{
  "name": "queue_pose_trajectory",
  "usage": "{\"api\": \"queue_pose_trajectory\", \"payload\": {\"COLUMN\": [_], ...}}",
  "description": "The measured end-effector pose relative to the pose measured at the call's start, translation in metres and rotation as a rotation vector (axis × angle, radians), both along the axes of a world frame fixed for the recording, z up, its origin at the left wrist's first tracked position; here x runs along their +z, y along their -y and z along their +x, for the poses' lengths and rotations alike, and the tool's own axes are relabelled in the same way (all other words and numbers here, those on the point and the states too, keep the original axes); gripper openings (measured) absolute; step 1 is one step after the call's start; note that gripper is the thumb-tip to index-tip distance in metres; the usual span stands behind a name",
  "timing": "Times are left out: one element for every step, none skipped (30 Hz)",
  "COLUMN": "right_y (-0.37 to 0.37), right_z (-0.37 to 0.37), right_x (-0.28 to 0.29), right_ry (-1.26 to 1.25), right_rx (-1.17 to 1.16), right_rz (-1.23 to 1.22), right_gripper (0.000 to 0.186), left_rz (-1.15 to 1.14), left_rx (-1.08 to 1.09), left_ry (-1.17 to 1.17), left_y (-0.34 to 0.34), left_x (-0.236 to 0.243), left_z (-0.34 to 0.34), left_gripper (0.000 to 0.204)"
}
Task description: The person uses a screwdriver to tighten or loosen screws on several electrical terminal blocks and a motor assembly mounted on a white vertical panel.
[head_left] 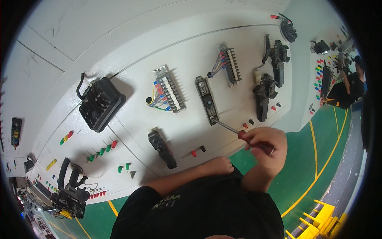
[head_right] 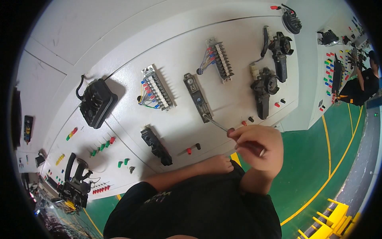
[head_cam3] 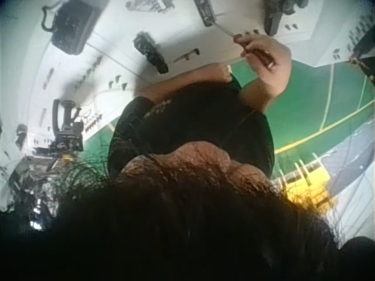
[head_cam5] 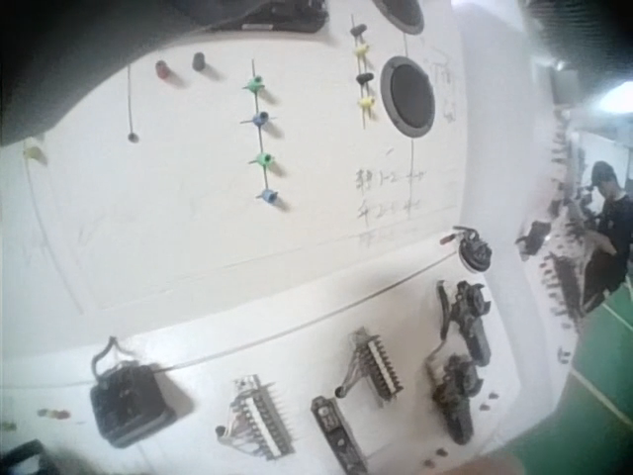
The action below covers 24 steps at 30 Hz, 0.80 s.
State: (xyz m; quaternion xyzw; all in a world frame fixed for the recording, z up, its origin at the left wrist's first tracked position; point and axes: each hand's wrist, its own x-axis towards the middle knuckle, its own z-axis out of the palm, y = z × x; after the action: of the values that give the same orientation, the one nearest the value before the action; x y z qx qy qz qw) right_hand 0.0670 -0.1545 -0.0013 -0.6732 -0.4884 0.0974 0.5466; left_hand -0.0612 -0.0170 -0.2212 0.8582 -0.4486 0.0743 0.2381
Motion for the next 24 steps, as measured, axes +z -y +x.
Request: {"api": "queue_pose_trajectory", "payload": {"right_y": [-0.001,-0.003,-0.004,-0.003,-0.001,0.001,0.001,0.003,0.005,0.007,-0.004,-0.01,-0.016,-0.024,-0.032,-0.039,-0.045,-0.051,-0.054,-0.057,-0.062,-0.067,-0.07,-0.072], "right_z": [-0.002,-0.006,-0.009,-0.005,0.003,0.008,0.009,0.009,0.009,0.006,-0.005,-0.012,-0.018,-0.023,-0.029,-0.031,-0.031,-0.031,-0.028,-0.029,-0.029,-0.03,-0.029,-0.029], "right_x": [-0.006,-0.012,-0.015,-0.016,-0.016,-0.016,-0.015,-0.017,-0.02,-0.022,-0.012,-0.011,-0.011,-0.009,-0.004,-0.004,-0.004,-0.004,-0.005,-0.006,-0.006,-0.006,-0.007,-0.008], "right_ry": [0.002,-0.201,-0.404,-0.404,-0.388,-0.37,-0.38,-0.382,-0.337,-0.293,-0.266,-0.271,-0.212,-0.152,-0.164,-0.168,-0.127,-0.086,-0.046,-0.047,-0.051,-0.056,-0.059,-0.066], "right_rx": [-0.006,-0.14,-0.272,-0.276,-0.231,-0.185,-0.129,-0.126,-0.11,-0.096,-0.115,-0.114,-0.123,-0.13,-0.129,-0.125,-0.12,-0.115,-0.095,-0.092,-0.105,-0.108,-0.093,-0.083], "right_rz": [0.004,0.224,0.446,0.448,0.579,0.708,0.769,0.769,0.826,0.882,0.886,0.886,0.794,0.701,0.636,0.638,0.546,0.454,0.446,0.442,0.466,0.489,0.486,0.476], "right_gripper": [0.044,0.045,0.047,0.047,0.044,0.041,0.04,0.04,0.043,0.047,0.04,0.04,0.034,0.027,0.019,0.019,0.019,0.019,0.024,0.024,0.025,0.026,0.026,0.027], "left_rz": [-0.016,-0.032,-0.029,-0.034,-0.04,-0.04,-0.041,-0.043,-0.043,-0.038,-0.032,-0.031,-0.059,-0.086,-0.083,-0.158,-0.232,-0.23,-0.164,-0.099,-0.103,-0.095,-0.087,-0.09], "left_rx": [-0.008,-0.015,-0.02,-0.018,-0.017,-0.02,-0.018,-0.016,-0.013,-0.01,-0.006,-0.003,0.012,0.027,0.033,0.08,0.128,0.134,0.081,0.029,0.033,0.034,0.037,0.054], "left_ry": [-0.027,-0.055,-0.054,-0.046,-0.039,-0.04,-0.052,-0.064,-0.066,-0.058,-0.05,-0.055,-0.035,-0.015,-0.019,0.017,0.053,0.052,0.023,-0.006,-0.007,-0.003,0.0,0.001], "left_y": [-0.001,-0.002,-0.002,-0.002,-0.002,-0.002,-0.003,-0.003,-0.004,-0.003,-0.003,-0.003,-0.002,0.0,0.005,0.01,0.012,0.011,0.007,0.004,0.005,0.004,0.004,0.01], "left_x": [0.001,0.002,0.002,0.004,0.006,0.007,0.008,0.008,0.008,0.007,0.006,0.005,0.004,0.002,-0.007,-0.014,-0.021,-0.028,-0.016,-0.009,-0.009,-0.011,-0.012,-0.025], "left_z": [-0.001,-0.001,-0.001,-0.001,-0.001,-0.002,-0.002,-0.002,-0.002,-0.003,-0.003,-0.003,-0.004,-0.004,-0.004,-0.002,-0.002,-0.005,-0.004,-0.003,-0.002,-0.003,-0.003,-0.004], "left_gripper": [0.009,0.009,0.009,0.01,0.01,0.01,0.01,0.01,0.01,0.011,0.011,0.011,0.01,0.01,0.01,0.01,0.01,0.01,0.01,0.01,0.01,0.009,0.009,0.009]}}
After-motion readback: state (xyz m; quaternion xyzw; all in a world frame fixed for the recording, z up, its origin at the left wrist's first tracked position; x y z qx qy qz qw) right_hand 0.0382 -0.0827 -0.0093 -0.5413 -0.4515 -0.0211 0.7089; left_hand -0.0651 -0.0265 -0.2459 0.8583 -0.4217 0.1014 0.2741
